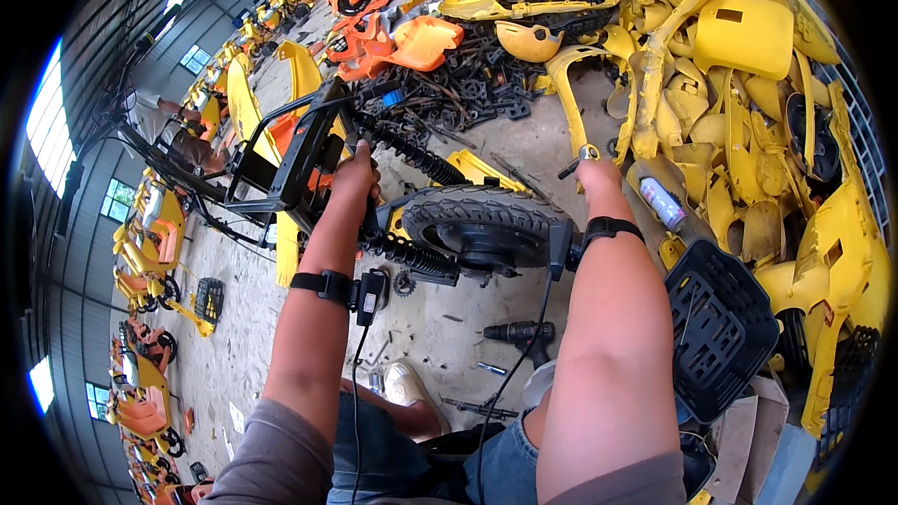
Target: The person uses a wrench and pliers to work on the rear wheel assembly and suspension of a scooter frame. They loosen bolts and handle small metal components by hand while seated.
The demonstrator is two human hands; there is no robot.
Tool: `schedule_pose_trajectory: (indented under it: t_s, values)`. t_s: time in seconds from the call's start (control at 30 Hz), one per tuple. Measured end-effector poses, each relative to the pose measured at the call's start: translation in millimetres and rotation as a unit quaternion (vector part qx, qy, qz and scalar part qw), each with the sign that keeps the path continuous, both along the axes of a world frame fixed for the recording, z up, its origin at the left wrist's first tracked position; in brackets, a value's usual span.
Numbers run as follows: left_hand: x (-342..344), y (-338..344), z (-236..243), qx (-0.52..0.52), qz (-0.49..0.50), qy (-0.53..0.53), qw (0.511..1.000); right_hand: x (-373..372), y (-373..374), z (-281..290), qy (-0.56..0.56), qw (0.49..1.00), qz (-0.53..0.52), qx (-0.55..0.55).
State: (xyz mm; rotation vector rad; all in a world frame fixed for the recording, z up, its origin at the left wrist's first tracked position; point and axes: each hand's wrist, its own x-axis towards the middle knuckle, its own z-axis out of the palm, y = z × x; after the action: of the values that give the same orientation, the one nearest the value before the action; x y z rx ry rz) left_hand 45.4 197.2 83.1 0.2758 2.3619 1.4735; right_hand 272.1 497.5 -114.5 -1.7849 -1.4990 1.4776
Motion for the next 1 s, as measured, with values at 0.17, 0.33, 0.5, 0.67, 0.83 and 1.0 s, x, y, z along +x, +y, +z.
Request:
schedule_pose_trajectory:
  t_s: [0.17, 0.33, 0.5, 0.67, 0.83, 1.0]
  values:
    - [5.0, 10.1, 5.8, -0.036, 0.017, 0.002, 0.999, 0.8, 8.6, -9.0, -0.011, 1.0, -0.005, 0.002]
    - [-7.4, 1.5, -2.7, -0.005, 0.006, -0.005, 1.0, -5.3, -3.2, -1.1, 0.001, 1.0, 0.0, -0.013]
    - [-11.6, 1.5, -7.0, 0.014, 0.0, -0.02, 1.0, -7.4, 0.9, -6.3, -0.006, 1.0, 0.0, -0.015]
    - [-6.2, 4.7, -5.3, 0.029, -0.015, -0.014, 0.999, -6.1, 13.8, -16.6, -0.011, 1.0, 0.002, 0.004]
    - [-10.5, -5.0, -9.3, 0.013, -0.003, 0.016, 1.0, -24.0, -12.3, 41.0, 0.088, 0.994, 0.053, 0.037]
    - [-11.1, -0.7, -8.1, 0.031, -0.001, -0.014, 0.999, -54.9, -30.9, 123.3, 0.148, 0.984, 0.075, 0.069]
